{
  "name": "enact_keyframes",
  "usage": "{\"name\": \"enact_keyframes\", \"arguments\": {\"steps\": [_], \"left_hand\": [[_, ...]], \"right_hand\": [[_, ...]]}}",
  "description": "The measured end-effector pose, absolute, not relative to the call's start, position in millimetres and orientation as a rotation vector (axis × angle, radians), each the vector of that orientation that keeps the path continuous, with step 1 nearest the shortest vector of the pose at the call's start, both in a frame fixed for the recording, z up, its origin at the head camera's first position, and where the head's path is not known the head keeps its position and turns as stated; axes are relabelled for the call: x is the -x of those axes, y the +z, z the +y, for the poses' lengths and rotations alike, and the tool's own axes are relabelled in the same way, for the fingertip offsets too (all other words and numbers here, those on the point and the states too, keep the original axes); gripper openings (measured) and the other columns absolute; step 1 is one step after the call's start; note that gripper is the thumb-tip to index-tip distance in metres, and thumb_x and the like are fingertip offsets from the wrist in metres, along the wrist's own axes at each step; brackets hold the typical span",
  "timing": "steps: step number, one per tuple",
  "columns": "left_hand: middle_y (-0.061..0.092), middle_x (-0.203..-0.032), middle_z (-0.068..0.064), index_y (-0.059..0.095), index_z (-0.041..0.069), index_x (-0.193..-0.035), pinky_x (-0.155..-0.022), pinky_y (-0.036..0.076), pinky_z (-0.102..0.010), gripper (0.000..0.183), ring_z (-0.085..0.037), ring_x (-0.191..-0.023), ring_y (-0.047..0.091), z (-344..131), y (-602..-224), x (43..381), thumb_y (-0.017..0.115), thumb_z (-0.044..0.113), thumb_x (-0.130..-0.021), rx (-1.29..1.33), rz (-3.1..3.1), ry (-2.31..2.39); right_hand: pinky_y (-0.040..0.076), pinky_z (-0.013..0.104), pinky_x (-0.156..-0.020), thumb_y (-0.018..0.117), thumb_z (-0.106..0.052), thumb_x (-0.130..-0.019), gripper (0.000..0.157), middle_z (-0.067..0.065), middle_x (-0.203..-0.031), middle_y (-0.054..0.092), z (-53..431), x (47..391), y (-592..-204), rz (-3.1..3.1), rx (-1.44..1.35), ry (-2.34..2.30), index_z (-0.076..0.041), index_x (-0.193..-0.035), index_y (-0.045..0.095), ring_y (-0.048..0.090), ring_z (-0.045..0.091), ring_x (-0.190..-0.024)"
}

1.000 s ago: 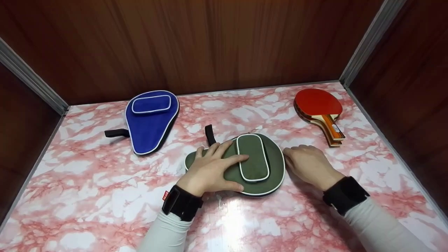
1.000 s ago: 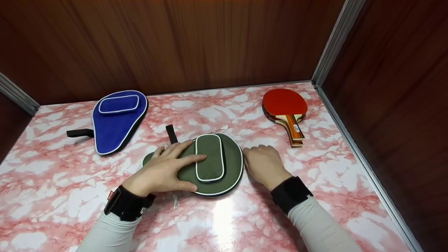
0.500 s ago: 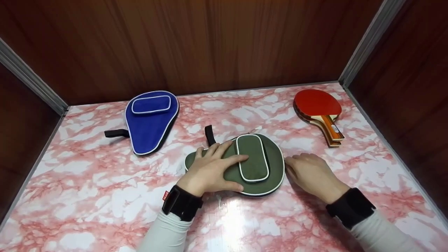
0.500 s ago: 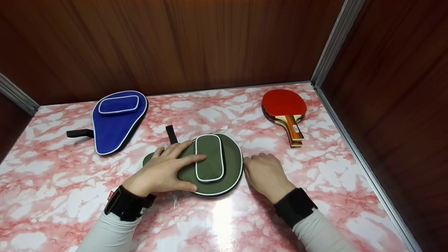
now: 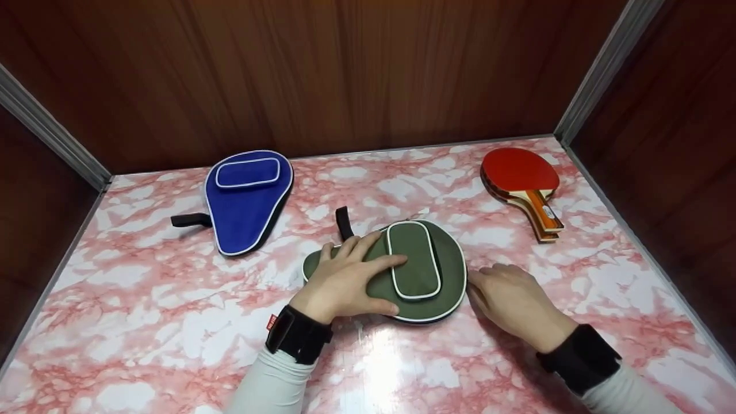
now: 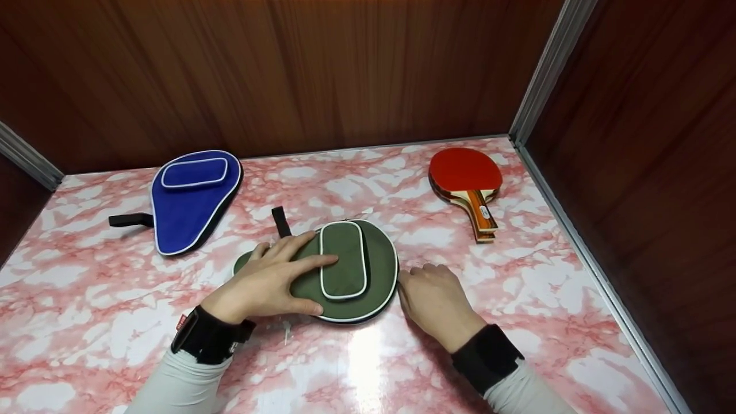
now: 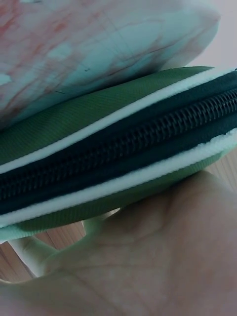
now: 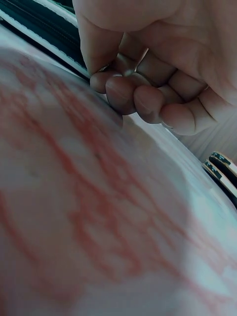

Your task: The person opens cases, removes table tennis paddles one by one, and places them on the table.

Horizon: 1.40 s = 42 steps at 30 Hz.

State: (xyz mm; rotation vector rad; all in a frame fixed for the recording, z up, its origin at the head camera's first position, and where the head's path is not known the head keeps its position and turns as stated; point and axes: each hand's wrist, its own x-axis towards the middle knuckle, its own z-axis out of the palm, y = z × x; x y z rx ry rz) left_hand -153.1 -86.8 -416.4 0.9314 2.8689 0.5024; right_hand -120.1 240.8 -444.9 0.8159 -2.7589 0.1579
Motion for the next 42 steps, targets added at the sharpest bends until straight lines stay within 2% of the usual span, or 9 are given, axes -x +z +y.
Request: {"name": "enact_keyframes", "arguments": {"steps": [16, 23, 27, 35, 38, 42], "left_hand": [[0.032, -0.178, -0.012, 0.059, 0.044, -0.159, -0.118, 0.025, -0.081, 0.088, -0.044, -0.157, 0.036, -86.3, -415.4, 152.7, 0.087, 0.072, -0.081, -0.934, 2.872, 0.511], [0.032, -0.178, -0.012, 0.058, 0.044, -0.159, -0.118, 0.024, -0.082, 0.088, -0.044, -0.158, 0.036, -86.1, -416.5, 152.8, 0.086, 0.073, -0.081, -0.928, 2.87, 0.51], [0.033, -0.177, -0.012, 0.059, 0.044, -0.159, -0.116, 0.025, -0.083, 0.087, -0.044, -0.156, 0.037, -85.4, -417.2, 152.8, 0.086, 0.073, -0.082, -0.931, 2.888, 0.504], [0.035, -0.175, -0.015, 0.058, 0.045, -0.16, -0.11, 0.032, -0.082, 0.082, -0.046, -0.149, 0.043, -83.9, -414.7, 149.7, 0.083, 0.071, -0.086, -0.912, 2.9, 0.496], [0.037, -0.174, -0.016, 0.059, 0.043, -0.16, -0.108, 0.036, -0.079, 0.081, -0.047, -0.144, 0.045, -84.4, -412.8, 148.6, 0.086, 0.066, -0.087, -0.911, 2.888, 0.542], [0.039, -0.171, -0.019, 0.058, 0.04, -0.161, -0.11, 0.035, -0.079, 0.082, -0.048, -0.14, 0.046, -84.1, -409.5, 147.4, 0.09, 0.057, -0.087, -0.918, 2.848, 0.631]], "right_hand": [[0.053, 0.045, -0.07, 0.078, -0.014, -0.1, 0.019, 0.0, -0.075, 0.067, 235.1, 102.0, -446.8, -2.748, -0.836, 0.139, -0.016, -0.085, 0.067, 0.066, 0.027, -0.076], [0.052, 0.044, -0.07, 0.077, -0.015, -0.1, 0.019, -0.001, -0.075, 0.067, 233.7, 96.1, -446.5, -2.745, -0.849, 0.156, -0.017, -0.085, 0.067, 0.064, 0.026, -0.074], [0.053, 0.044, -0.069, 0.075, -0.016, -0.101, 0.024, -0.003, -0.072, 0.065, 231.6, 95.1, -444.8, -2.767, -0.816, 0.182, -0.019, -0.081, 0.064, 0.065, 0.025, -0.073], [0.054, 0.049, -0.064, 0.074, -0.016, -0.102, 0.032, -0.004, -0.063, 0.059, 232.9, 104.5, -441.7, -2.829, -0.711, 0.225, -0.021, -0.074, 0.058, 0.068, 0.029, -0.07], [0.053, 0.051, -0.061, 0.071, -0.016, -0.102, 0.031, -0.003, -0.062, 0.058, 236.5, 113.9, -438.9, -2.861, -0.7, 0.21, -0.02, -0.074, 0.059, 0.068, 0.031, -0.067], [0.052, 0.053, -0.059, 0.068, -0.016, -0.103, 0.03, -0.002, -0.061, 0.057, 242.6, 131.5, -433.7, -2.912, -0.683, 0.192, -0.019, -0.074, 0.061, 0.066, 0.032, -0.064]]}}
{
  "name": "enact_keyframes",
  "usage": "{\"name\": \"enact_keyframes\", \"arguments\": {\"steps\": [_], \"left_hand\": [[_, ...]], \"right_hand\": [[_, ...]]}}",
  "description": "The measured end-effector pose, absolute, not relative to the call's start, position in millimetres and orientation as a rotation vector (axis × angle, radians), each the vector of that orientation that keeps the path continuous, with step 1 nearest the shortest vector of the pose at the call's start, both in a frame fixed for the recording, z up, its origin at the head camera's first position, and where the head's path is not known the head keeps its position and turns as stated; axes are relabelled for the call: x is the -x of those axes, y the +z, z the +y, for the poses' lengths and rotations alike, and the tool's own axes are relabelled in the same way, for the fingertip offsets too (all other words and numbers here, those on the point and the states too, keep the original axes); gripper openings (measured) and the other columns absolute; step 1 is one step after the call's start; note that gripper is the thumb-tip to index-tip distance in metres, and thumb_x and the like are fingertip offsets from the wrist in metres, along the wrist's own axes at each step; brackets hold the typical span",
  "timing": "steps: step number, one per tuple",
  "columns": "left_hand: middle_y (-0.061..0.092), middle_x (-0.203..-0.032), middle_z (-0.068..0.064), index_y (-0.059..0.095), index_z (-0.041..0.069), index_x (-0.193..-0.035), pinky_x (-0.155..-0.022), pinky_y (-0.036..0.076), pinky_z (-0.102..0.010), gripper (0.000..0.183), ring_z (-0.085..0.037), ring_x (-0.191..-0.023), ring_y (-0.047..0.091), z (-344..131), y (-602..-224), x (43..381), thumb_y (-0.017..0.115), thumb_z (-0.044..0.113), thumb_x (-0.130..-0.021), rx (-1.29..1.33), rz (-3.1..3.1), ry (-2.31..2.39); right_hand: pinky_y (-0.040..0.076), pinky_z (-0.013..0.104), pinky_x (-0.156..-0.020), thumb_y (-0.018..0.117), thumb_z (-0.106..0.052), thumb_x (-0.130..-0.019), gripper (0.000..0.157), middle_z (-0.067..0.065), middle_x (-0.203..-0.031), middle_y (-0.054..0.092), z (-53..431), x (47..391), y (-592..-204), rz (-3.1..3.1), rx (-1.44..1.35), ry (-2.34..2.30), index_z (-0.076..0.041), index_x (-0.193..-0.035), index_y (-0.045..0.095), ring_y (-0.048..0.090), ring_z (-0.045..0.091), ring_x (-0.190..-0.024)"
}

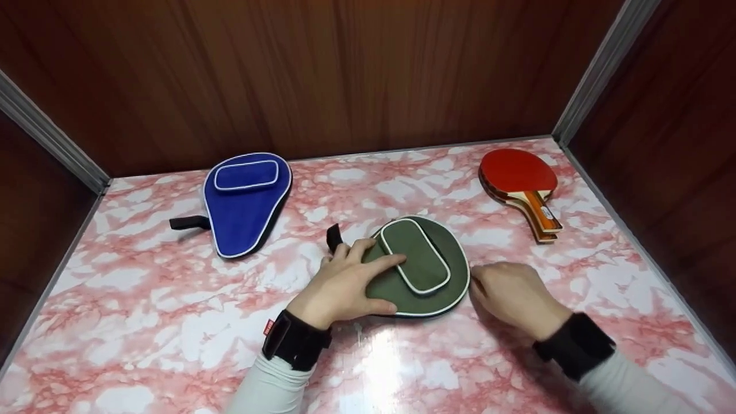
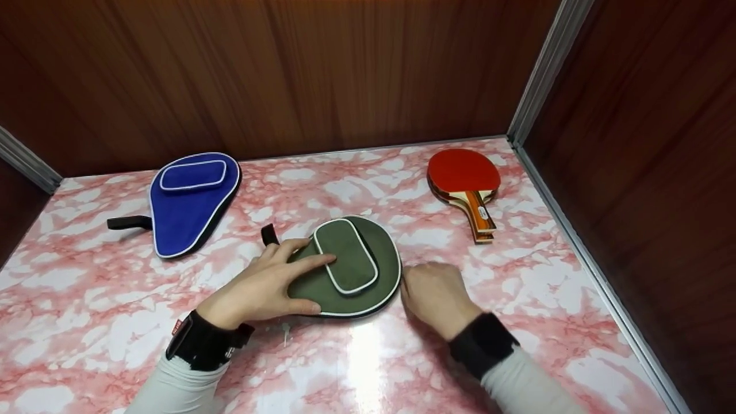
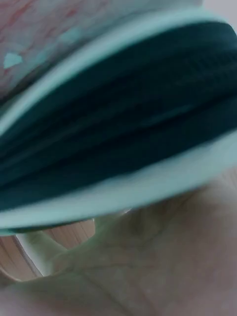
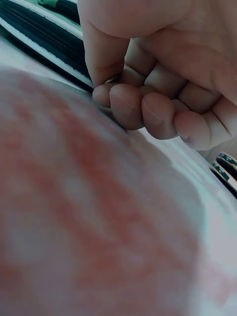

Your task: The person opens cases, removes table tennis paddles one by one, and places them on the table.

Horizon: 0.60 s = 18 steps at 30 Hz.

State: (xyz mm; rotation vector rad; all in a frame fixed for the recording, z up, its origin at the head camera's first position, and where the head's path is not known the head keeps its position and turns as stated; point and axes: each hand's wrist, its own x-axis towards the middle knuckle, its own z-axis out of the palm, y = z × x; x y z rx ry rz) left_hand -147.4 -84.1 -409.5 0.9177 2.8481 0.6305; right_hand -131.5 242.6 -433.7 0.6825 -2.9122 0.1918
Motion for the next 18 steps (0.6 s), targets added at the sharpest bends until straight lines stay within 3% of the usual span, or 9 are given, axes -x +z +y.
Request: {"name": "enact_keyframes", "arguments": {"steps": [3, 9, 18], "left_hand": [[0.041, -0.168, -0.02, 0.057, 0.04, -0.162, -0.11, 0.037, -0.078, 0.083, -0.049, -0.138, 0.046, -85.2, -408.5, 146.0, 0.091, 0.053, -0.088, -0.906, 2.839, 0.662], [0.042, -0.165, -0.022, 0.057, 0.037, -0.162, -0.105, 0.051, -0.065, 0.079, -0.051, -0.136, 0.049, -78.5, -406.6, 143.4, 0.088, 0.052, -0.091, -0.87, 2.837, 0.629], [0.044, -0.163, -0.018, 0.06, 0.038, -0.16, -0.104, 0.051, -0.065, 0.078, -0.049, -0.133, 0.053, -80.0, -407.2, 142.2, 0.089, 0.053, -0.089, -0.84, 2.865, 0.608]], "right_hand": [[0.052, 0.054, -0.058, 0.068, -0.016, -0.101, 0.028, 0.0, -0.062, 0.057, 242.9, 147.0, -430.6, -2.935, -0.678, 0.167, -0.017, -0.074, 0.062, 0.065, 0.032, -0.063], [0.054, 0.055, -0.063, 0.069, -0.016, -0.1, 0.026, 0.004, -0.064, 0.06, 244.2, 163.0, -428.0, -2.945, -0.669, 0.12, -0.014, -0.075, 0.063, 0.067, 0.036, -0.068], [0.054, 0.055, -0.063, 0.069, -0.014, -0.1, 0.028, 0.006, -0.063, 0.061, 242.6, 158.8, -431.8, -2.901, -0.678, 0.123, -0.014, -0.073, 0.062, 0.067, 0.037, -0.067]]}}
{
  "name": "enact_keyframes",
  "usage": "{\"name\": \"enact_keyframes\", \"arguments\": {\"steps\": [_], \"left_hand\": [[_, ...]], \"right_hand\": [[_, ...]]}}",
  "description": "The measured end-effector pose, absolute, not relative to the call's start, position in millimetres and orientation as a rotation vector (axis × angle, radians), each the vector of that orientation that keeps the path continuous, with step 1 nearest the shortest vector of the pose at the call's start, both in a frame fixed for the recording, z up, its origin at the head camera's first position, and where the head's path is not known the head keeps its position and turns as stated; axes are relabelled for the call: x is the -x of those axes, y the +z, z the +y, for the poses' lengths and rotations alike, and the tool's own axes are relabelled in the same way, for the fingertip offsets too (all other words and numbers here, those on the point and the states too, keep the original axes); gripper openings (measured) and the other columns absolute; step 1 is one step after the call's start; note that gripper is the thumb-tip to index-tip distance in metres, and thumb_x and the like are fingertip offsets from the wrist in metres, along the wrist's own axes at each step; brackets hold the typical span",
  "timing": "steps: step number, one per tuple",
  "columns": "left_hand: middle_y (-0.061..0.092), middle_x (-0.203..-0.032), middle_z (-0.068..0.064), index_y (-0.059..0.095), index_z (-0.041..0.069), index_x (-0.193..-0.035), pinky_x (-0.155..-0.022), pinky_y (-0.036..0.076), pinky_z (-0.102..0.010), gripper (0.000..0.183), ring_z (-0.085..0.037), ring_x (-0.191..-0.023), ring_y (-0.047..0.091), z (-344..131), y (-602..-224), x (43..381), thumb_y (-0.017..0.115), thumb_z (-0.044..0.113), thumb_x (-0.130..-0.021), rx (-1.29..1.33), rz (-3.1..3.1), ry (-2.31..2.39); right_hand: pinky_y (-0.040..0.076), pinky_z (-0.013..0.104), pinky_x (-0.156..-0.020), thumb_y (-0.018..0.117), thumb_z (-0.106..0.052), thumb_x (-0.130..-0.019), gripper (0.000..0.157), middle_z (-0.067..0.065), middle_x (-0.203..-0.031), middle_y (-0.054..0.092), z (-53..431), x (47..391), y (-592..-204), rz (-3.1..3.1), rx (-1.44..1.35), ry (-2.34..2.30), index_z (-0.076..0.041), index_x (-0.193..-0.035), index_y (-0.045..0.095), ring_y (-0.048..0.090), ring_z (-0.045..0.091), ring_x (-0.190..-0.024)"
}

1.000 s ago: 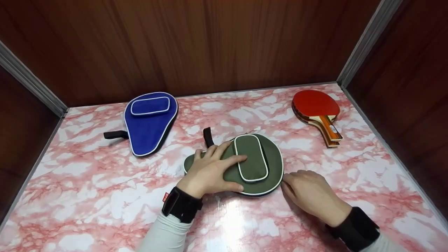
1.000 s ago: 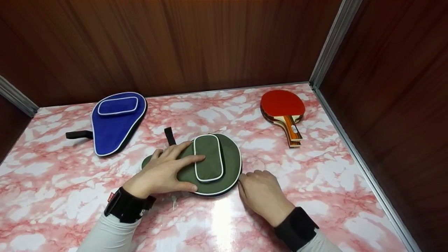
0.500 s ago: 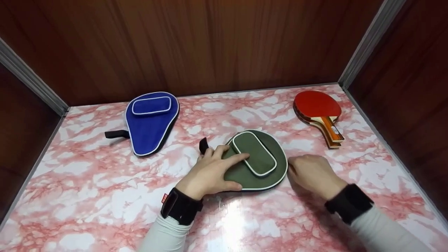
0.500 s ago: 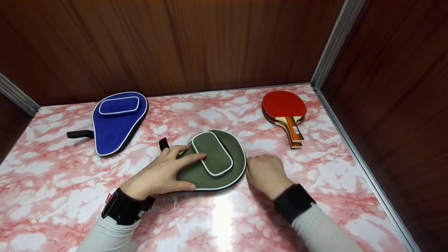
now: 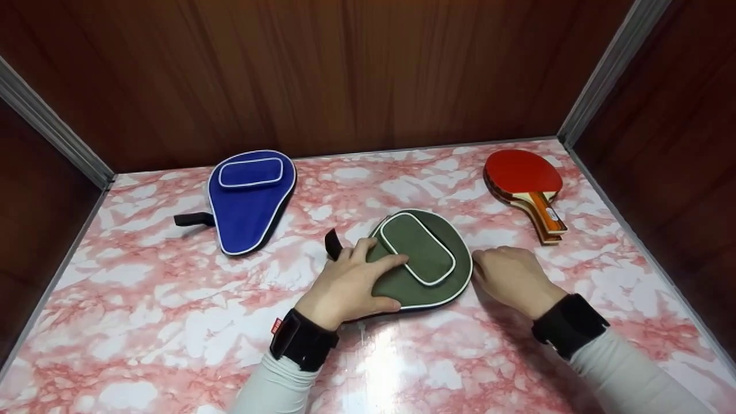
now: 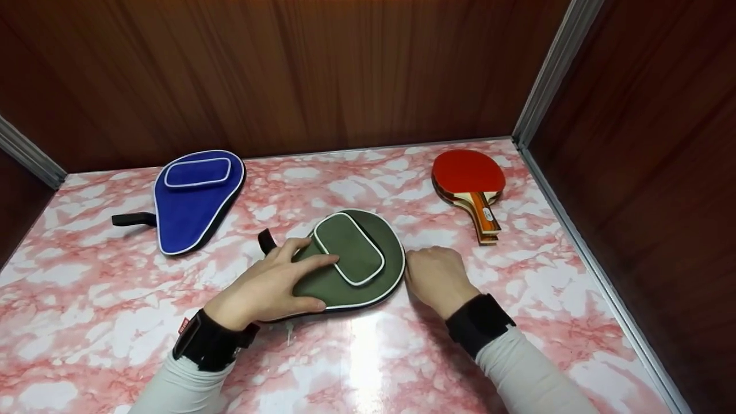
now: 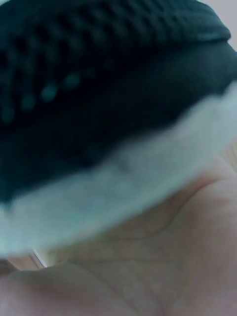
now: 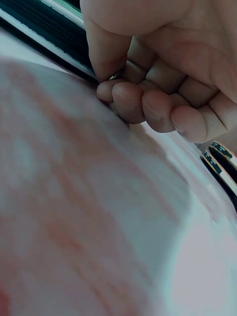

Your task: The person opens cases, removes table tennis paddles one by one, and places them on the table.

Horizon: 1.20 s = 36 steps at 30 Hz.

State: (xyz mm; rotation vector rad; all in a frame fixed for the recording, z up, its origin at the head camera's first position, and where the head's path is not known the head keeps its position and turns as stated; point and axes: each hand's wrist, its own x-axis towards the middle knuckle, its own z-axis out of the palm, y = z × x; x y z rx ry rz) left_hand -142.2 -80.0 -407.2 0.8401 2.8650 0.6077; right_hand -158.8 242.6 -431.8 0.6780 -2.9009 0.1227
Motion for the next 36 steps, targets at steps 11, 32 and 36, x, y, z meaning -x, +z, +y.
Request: {"name": "enact_keyframes", "arguments": {"steps": [11, 32, 36], "left_hand": [[0.04, -0.167, -0.019, 0.059, 0.038, -0.16, -0.103, 0.051, -0.066, 0.078, -0.05, -0.133, 0.052, -78.0, -405.8, 140.6, 0.089, 0.053, -0.09, -0.823, 2.874, 0.567], [0.041, -0.165, -0.021, 0.061, 0.037, -0.158, -0.099, 0.053, -0.067, 0.077, -0.051, -0.129, 0.053, -76.9, -408.3, 138.4, 0.089, 0.053, -0.088, -0.829, 2.896, 0.586], [0.042, -0.164, -0.022, 0.061, 0.037, -0.158, -0.097, 0.054, -0.066, 0.077, -0.05, -0.128, 0.054, -76.4, -409.0, 138.1, 0.089, 0.053, -0.088, -0.832, 2.902, 0.584]], "right_hand": [[0.054, 0.051, -0.059, 0.069, -0.012, -0.101, 0.03, 0.0, -0.06, 0.056, 236.6, 132.5, -433.5, -2.857, -0.726, 0.126, -0.017, -0.073, 0.059, 0.066, 0.031, -0.065], [0.051, 0.045, -0.058, 0.075, -0.013, -0.098, 0.029, -0.005, -0.059, 0.053, 208.6, 92.0, -438.3, -2.726, -0.846, 0.136, -0.017, -0.075, 0.057, 0.062, 0.025, -0.061], [0.05, 0.044, -0.057, 0.075, -0.014, -0.097, 0.029, -0.003, -0.059, 0.054, 203.6, 87.7, -439.0, -2.721, -0.874, 0.139, -0.017, -0.074, 0.058, 0.06, 0.024, -0.06]]}}
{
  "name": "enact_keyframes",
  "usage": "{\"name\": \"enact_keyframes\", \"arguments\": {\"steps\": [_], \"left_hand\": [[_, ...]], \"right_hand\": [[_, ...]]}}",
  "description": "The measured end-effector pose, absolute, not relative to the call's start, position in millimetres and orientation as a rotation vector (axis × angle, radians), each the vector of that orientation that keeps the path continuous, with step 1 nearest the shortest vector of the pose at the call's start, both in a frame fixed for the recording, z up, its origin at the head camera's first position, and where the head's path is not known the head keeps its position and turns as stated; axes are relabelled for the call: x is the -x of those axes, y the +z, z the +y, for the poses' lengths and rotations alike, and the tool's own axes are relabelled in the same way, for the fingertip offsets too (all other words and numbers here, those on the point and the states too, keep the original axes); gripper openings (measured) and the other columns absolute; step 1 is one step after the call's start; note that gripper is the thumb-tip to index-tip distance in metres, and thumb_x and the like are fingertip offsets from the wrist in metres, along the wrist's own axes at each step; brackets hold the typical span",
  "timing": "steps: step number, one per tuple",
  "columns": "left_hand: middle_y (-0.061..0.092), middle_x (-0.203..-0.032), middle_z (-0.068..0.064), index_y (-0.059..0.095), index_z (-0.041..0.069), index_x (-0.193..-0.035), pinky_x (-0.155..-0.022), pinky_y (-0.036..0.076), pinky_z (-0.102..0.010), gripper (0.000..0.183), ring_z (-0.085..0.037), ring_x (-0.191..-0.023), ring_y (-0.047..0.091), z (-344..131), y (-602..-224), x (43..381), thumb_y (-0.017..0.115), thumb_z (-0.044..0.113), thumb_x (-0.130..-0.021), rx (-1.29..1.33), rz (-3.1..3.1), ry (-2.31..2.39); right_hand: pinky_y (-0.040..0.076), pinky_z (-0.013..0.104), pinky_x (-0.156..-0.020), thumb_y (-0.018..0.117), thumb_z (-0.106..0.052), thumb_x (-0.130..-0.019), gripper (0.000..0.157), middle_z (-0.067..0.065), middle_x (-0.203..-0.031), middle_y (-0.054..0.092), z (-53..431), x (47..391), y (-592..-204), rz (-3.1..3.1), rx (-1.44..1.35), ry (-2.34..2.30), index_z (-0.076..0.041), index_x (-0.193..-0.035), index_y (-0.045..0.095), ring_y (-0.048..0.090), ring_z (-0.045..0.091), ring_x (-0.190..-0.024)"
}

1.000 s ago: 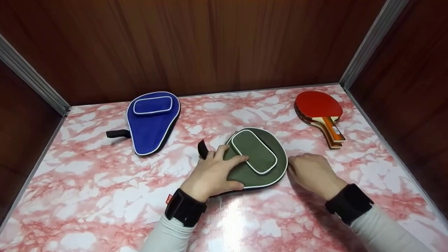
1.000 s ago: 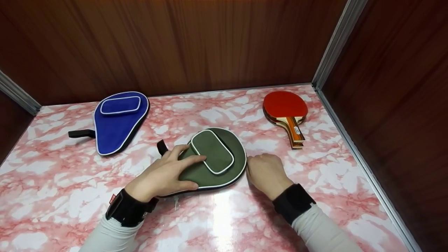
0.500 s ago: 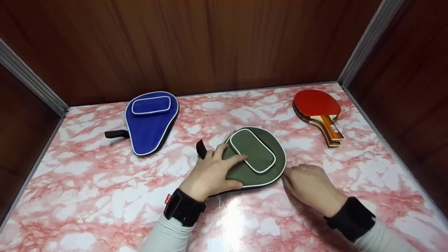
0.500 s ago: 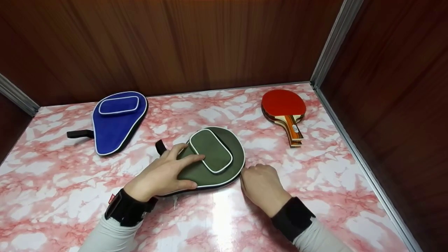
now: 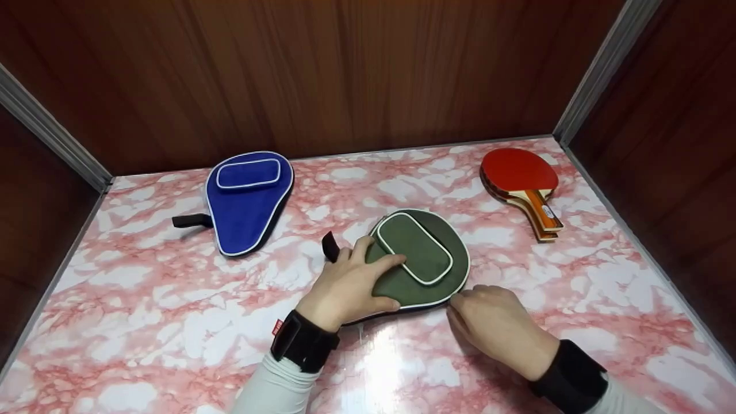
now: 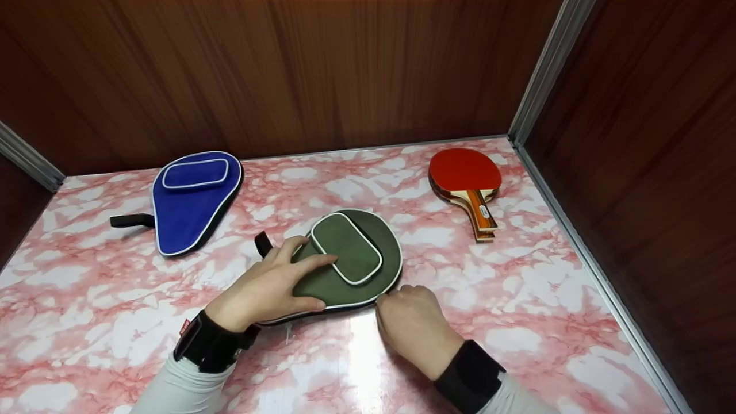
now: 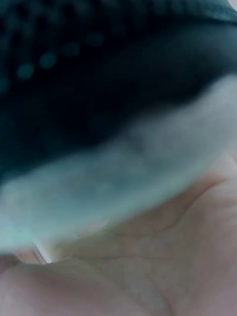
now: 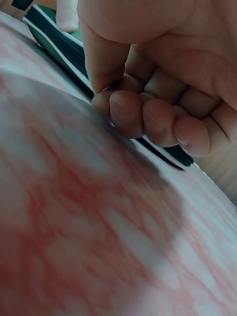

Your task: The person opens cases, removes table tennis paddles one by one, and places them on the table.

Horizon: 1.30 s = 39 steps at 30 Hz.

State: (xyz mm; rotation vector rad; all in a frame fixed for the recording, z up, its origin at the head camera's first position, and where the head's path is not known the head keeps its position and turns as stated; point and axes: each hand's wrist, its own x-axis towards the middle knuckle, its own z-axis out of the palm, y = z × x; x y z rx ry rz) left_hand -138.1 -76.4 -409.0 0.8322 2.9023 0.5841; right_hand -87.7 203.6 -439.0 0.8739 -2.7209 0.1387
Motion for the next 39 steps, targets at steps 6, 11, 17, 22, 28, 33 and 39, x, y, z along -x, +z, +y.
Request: {"name": "enact_keyframes", "arguments": {"steps": [6, 11, 17, 22, 28, 33, 39], "left_hand": [[0.041, -0.164, -0.021, 0.06, 0.038, -0.158, -0.099, 0.053, -0.067, 0.077, -0.05, -0.129, 0.054, -74.9, -408.4, 137.5, 0.088, 0.056, -0.089, -0.807, 2.899, 0.557], [0.041, -0.163, -0.023, 0.058, 0.038, -0.161, -0.095, 0.056, -0.064, 0.069, -0.05, -0.129, 0.055, -72.7, -406.3, 136.1, 0.081, 0.054, -0.097, -0.796, 2.906, 0.502], [0.044, -0.156, -0.028, 0.055, 0.036, -0.165, -0.09, 0.058, -0.057, 0.064, -0.047, -0.121, 0.057, -74.1, -403.7, 135.2, 0.073, 0.05, -0.105, -0.784, 2.899, 0.514], [0.046, -0.149, -0.029, 0.058, 0.033, -0.163, -0.09, 0.058, -0.055, 0.07, -0.042, -0.112, 0.064, -74.3, -403.4, 135.2, 0.079, 0.053, -0.099, -0.746, 2.862, 0.611], [0.041, -0.155, -0.029, 0.063, 0.028, -0.159, -0.1, 0.056, -0.053, 0.068, -0.042, -0.131, 0.055, -66.6, -405.3, 133.3, 0.079, 0.055, -0.098, -0.79, 2.92, 0.551], [0.037, -0.162, -0.034, 0.063, 0.024, -0.159, -0.104, 0.054, -0.057, 0.067, -0.048, -0.147, 0.044, -59.0, -407.5, 131.4, 0.076, 0.054, -0.101, -0.833, 3.006, 0.46], [0.037, -0.164, -0.039, 0.06, 0.021, -0.161, -0.105, 0.055, -0.058, 0.065, -0.053, -0.144, 0.05, -58.8, -410.4, 131.6, 0.072, 0.052, -0.105, -0.807, 2.977, 0.483]], "right_hand": [[0.049, 0.045, -0.057, 0.075, -0.014, -0.098, 0.032, -0.004, -0.059, 0.052, 200.2, 87.0, -438.3, -2.761, -0.893, 0.144, -0.018, -0.072, 0.058, 0.06, 0.024, -0.06], [0.05, 0.046, -0.055, 0.074, -0.015, -0.1, 0.036, -0.004, -0.059, 0.053, 202.5, 94.5, -435.3, -2.775, -0.85, 0.147, -0.02, -0.07, 0.055, 0.062, 0.025, -0.059], [0.051, 0.05, -0.052, 0.07, -0.015, -0.104, 0.026, -0.001, -0.057, 0.052, 209.2, 115.8, -433.9, -2.783, -0.753, 0.137, -0.016, -0.08, 0.06, 0.063, 0.03, -0.057], [0.052, 0.054, -0.054, 0.063, -0.019, -0.107, 0.026, 0.0, -0.058, 0.054, 216.1, 143.2, -429.1, -2.903, -0.664, 0.129, -0.016, -0.081, 0.062, 0.063, 0.031, -0.058], [0.055, 0.058, -0.06, 0.062, -0.016, -0.103, 0.03, 0.005, -0.063, 0.059, 222.9, 172.0, -424.1, -2.99, -0.608, 0.121, -0.015, -0.073, 0.06, 0.068, 0.036, -0.066], [0.055, 0.06, -0.061, 0.061, -0.016, -0.102, 0.031, 0.006, -0.062, 0.059, 224.5, 183.0, -424.3, -3.037, -0.573, 0.131, -0.014, -0.072, 0.059, 0.068, 0.039, -0.067], [0.055, 0.06, -0.063, 0.06, -0.015, -0.104, 0.029, 0.007, -0.063, 0.06, 223.6, 183.7, -427.9, -3.0, -0.571, 0.158, -0.013, -0.075, 0.061, 0.07, 0.04, -0.07]]}}
